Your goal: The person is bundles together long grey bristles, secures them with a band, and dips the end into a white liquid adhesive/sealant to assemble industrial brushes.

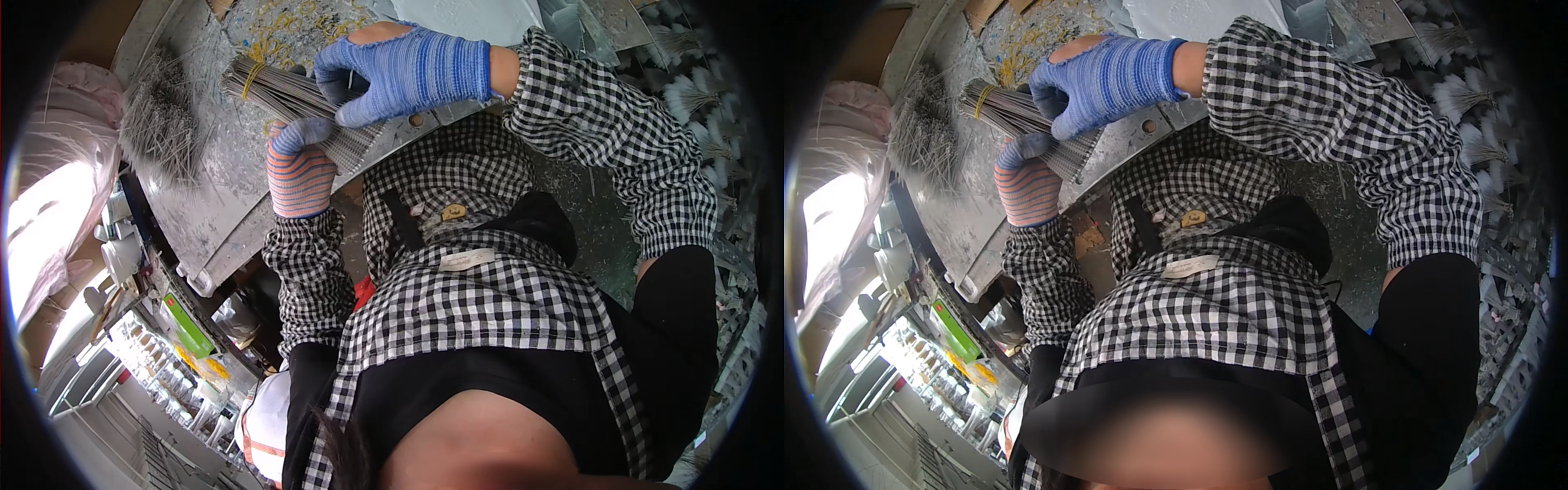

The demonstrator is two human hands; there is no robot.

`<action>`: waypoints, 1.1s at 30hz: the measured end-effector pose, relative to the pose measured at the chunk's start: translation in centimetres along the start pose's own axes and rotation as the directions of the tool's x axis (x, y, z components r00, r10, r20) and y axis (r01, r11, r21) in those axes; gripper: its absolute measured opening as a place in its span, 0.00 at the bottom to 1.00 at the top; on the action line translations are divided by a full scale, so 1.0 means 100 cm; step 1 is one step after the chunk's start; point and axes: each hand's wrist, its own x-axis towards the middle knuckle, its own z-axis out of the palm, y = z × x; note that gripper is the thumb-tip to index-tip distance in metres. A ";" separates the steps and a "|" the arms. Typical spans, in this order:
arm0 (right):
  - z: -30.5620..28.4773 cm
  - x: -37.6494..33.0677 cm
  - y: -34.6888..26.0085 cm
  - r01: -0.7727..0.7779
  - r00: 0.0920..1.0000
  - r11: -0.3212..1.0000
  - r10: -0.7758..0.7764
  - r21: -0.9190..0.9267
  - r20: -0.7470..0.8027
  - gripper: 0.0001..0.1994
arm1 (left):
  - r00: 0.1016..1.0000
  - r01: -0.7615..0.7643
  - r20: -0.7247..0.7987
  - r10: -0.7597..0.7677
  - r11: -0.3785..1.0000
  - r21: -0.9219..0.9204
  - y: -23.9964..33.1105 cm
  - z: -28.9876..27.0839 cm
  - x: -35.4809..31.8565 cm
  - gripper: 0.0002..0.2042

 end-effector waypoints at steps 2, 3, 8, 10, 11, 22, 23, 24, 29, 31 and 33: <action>-0.002 -0.001 -0.003 -0.013 1.000 1.000 0.012 0.005 0.020 0.19 | 0.987 -0.016 0.162 0.011 0.999 0.030 0.001 0.004 -0.001 0.11; -0.003 -0.001 -0.005 -0.024 0.999 1.000 0.024 0.010 0.039 0.19 | 0.987 -0.018 0.160 0.013 0.999 0.029 0.002 0.002 -0.003 0.11; 0.000 -0.003 -0.008 -0.022 1.000 1.000 0.022 0.020 -0.003 0.19 | 0.991 -0.013 0.136 0.022 0.998 -0.063 0.003 0.016 -0.007 0.11; 0.000 -0.002 -0.009 -0.029 1.000 1.000 0.029 0.002 0.002 0.19 | 0.988 0.021 0.152 -0.007 0.996 -0.086 0.003 0.005 -0.006 0.12; 0.003 -0.001 -0.008 -0.042 0.999 0.999 0.042 -0.018 -0.008 0.19 | 0.986 0.055 0.165 -0.037 0.993 -0.109 0.003 0.003 -0.004 0.13; -0.005 -0.007 -0.011 -0.168 0.986 0.973 0.165 -0.160 -0.027 0.22 | 0.994 -0.089 0.082 0.073 0.974 0.209 0.005 0.046 0.014 0.24; -0.001 -0.009 -0.003 -0.105 0.991 0.979 0.088 -0.174 -0.105 0.22 | 0.994 -0.087 0.085 0.071 0.974 0.209 0.004 0.049 0.017 0.24; 0.003 -0.010 0.005 -0.042 0.984 0.980 0.007 -0.194 -0.178 0.21 | 0.993 -0.091 0.089 0.073 0.971 0.220 0.005 0.052 0.018 0.20; -0.014 -0.017 0.009 0.221 0.861 0.864 -0.390 -0.453 -0.325 0.15 | 0.977 -0.178 0.167 0.134 0.944 0.280 0.009 0.080 0.030 0.20; -0.023 -0.023 -0.001 0.224 0.877 0.830 -0.401 -0.511 -0.265 0.09 | 0.961 -0.260 0.169 0.218 0.921 0.291 0.004 0.077 0.043 0.21; -0.025 -0.027 -0.002 -0.031 0.957 0.933 -0.076 -0.359 -0.280 0.09 | 0.722 -0.647 0.574 0.388 0.084 0.758 0.002 0.060 0.067 0.10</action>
